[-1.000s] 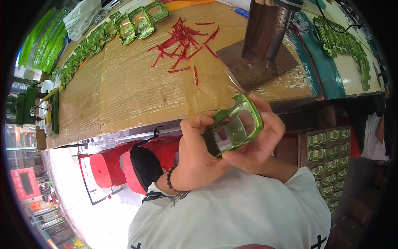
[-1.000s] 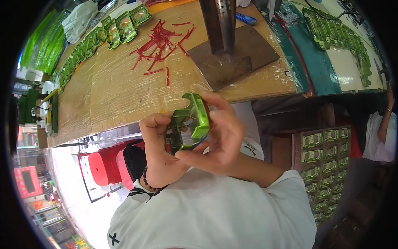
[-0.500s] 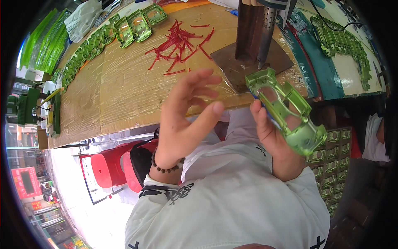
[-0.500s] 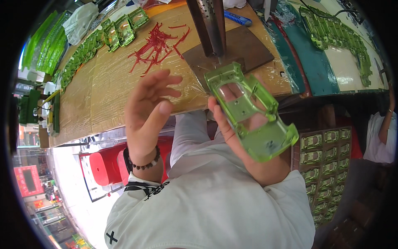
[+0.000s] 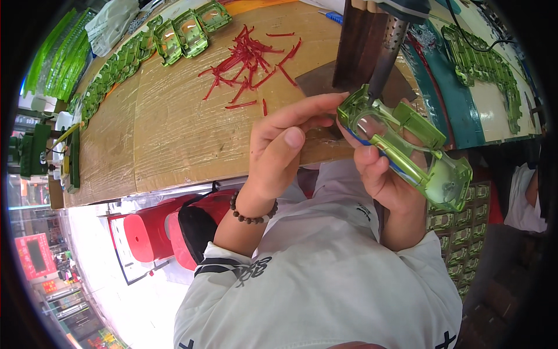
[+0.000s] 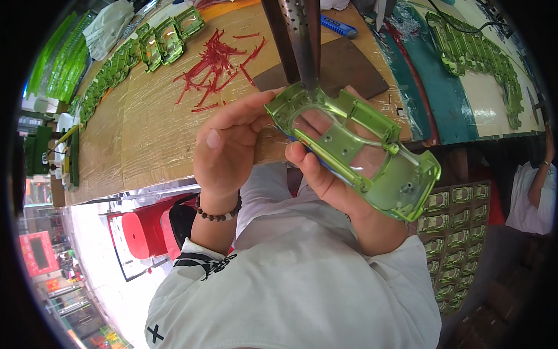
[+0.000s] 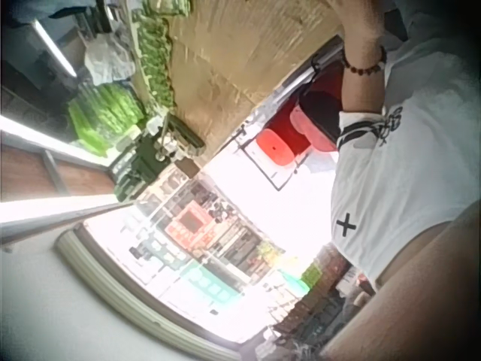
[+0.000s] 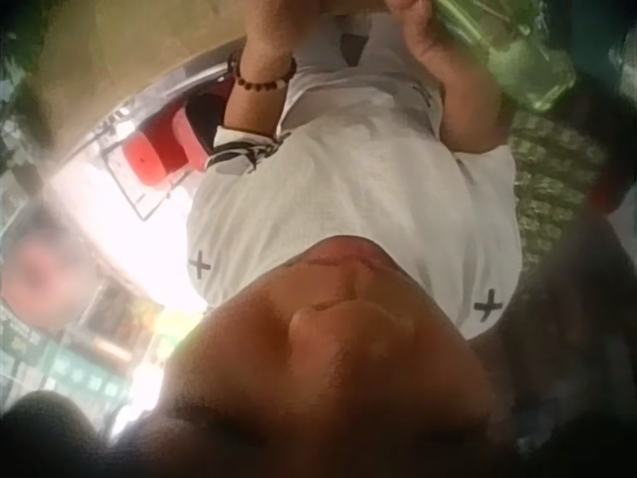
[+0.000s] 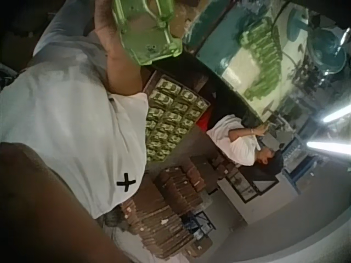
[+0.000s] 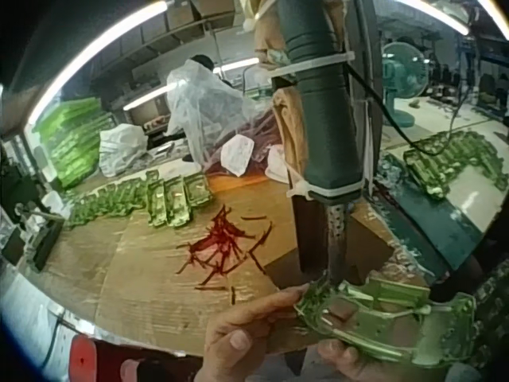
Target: The person assembles green plastic frames by inserting red plastic strips into slots. They pick up a frame, insert a strip, and place the finished unit on a table, repeating this process for multiple items.
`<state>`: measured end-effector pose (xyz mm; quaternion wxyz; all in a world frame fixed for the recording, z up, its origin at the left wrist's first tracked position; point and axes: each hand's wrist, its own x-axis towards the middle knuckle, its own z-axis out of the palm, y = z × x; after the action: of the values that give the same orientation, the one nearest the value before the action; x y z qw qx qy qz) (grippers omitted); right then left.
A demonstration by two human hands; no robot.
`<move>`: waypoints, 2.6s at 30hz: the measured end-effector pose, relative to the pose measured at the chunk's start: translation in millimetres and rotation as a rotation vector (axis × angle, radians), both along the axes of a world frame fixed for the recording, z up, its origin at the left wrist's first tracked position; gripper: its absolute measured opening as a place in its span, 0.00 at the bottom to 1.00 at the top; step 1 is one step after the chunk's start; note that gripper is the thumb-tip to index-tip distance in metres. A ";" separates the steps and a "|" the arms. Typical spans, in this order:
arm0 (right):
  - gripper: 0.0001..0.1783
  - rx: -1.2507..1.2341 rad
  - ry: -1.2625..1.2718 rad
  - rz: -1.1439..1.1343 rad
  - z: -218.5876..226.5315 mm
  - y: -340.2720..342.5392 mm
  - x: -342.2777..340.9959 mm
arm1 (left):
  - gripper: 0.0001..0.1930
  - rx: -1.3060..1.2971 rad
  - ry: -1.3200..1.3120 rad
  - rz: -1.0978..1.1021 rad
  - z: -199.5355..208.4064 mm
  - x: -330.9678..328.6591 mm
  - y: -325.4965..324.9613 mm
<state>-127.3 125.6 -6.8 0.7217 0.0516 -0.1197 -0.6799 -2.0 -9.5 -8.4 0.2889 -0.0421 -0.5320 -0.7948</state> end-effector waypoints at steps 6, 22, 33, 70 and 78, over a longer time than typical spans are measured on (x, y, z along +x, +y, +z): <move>0.36 -0.120 -0.091 0.033 -1.4 -2.9 -2.2 | 0.31 -0.087 0.017 -0.020 -0.9 -1.2 -1.3; 0.34 -0.025 -0.032 0.025 0.0 4.3 -6.5 | 0.32 -0.129 0.016 -0.035 0.5 -0.6 -1.1; 0.34 -0.088 -0.032 0.001 -6.4 3.1 -9.1 | 0.30 -0.130 -0.001 -0.033 2.7 -1.0 1.1; 0.31 -0.124 0.317 -0.236 -10.2 10.4 -22.9 | 0.37 -0.264 -0.156 -0.102 4.0 -9.5 7.5; 0.30 -0.030 0.433 -0.274 -10.1 7.1 -24.8 | 0.38 -0.411 -0.217 -0.036 7.2 -5.9 5.3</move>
<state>-152.0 132.7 -16.9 0.6324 -0.1224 0.0217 -0.7646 -7.9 -4.2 -1.2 0.2012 -0.0236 -0.7099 -0.6746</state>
